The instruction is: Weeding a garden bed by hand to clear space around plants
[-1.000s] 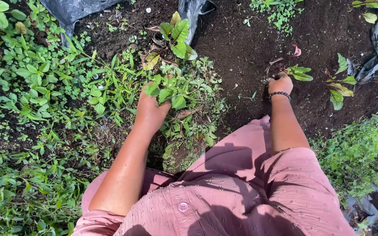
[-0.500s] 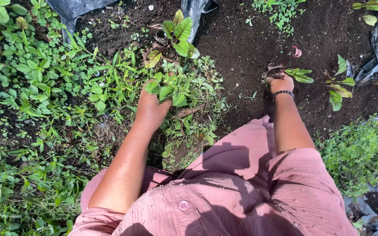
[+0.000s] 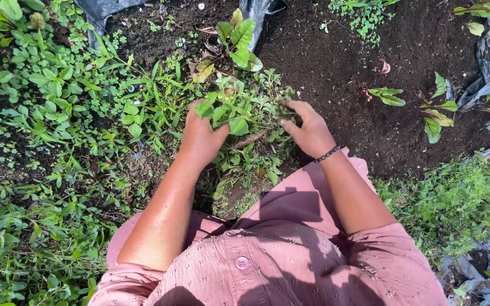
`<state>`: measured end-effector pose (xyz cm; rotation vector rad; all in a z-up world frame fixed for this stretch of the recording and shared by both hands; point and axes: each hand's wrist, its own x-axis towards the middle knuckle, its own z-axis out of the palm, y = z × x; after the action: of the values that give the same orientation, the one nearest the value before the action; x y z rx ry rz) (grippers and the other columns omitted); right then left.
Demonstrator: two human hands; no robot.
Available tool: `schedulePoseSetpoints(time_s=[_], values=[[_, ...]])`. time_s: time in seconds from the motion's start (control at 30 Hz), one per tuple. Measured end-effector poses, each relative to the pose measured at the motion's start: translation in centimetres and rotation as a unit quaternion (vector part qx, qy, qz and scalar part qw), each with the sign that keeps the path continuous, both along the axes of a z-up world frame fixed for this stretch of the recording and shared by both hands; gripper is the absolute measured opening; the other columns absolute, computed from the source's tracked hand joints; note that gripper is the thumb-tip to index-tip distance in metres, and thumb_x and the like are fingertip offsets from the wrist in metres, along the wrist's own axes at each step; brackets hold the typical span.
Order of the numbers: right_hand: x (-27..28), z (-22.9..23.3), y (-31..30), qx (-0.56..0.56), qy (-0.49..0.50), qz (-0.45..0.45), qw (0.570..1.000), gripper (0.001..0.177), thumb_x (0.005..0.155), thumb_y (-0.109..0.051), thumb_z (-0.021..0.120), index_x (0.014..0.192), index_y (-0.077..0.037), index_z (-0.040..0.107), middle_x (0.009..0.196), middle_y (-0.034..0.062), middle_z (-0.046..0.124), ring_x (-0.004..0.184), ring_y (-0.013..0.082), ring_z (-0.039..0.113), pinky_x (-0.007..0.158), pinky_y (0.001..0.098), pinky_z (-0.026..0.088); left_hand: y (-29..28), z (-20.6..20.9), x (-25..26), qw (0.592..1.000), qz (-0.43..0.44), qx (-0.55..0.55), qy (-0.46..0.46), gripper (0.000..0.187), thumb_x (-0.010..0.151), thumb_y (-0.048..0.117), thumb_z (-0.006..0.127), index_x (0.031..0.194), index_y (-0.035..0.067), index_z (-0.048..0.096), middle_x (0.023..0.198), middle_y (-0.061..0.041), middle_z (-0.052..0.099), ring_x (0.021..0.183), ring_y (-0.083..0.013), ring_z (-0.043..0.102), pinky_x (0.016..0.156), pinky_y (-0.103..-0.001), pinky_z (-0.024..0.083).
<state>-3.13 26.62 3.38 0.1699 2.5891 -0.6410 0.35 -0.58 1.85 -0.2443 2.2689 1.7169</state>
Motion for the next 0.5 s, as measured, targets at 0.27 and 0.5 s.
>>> schedulePoseSetpoints(time_s=[0.27,0.5], values=[[-8.9,-6.5,-1.4,0.116,0.118,0.096,0.982,0.052,0.109,-0.043,0.058,0.140,-0.003,0.056,0.136,0.0260,0.048,0.129,0.0474,0.054,0.108,0.0561,0.049,-0.4,1.2,0.4,1.000,-0.011,-0.011,0.010,0.045,0.091,0.015,0.075,0.126,-0.010,0.062,0.146,-0.037,0.029,0.139,-0.0535,0.031,0.115,-0.069,0.030],[-4.0,-5.7,-3.8,0.032,0.033,0.287,0.957,0.044,0.107,-0.043,0.045,0.144,-0.020,0.053,0.145,0.0125,0.049,0.135,0.0414,0.046,0.109,0.0542,0.047,-0.2,2.6,0.2,0.991,-0.131,-0.017,0.037,0.060,0.082,0.009,0.079,0.132,-0.012,0.053,0.142,-0.032,0.040,0.131,-0.0473,0.042,0.105,-0.060,0.048]])
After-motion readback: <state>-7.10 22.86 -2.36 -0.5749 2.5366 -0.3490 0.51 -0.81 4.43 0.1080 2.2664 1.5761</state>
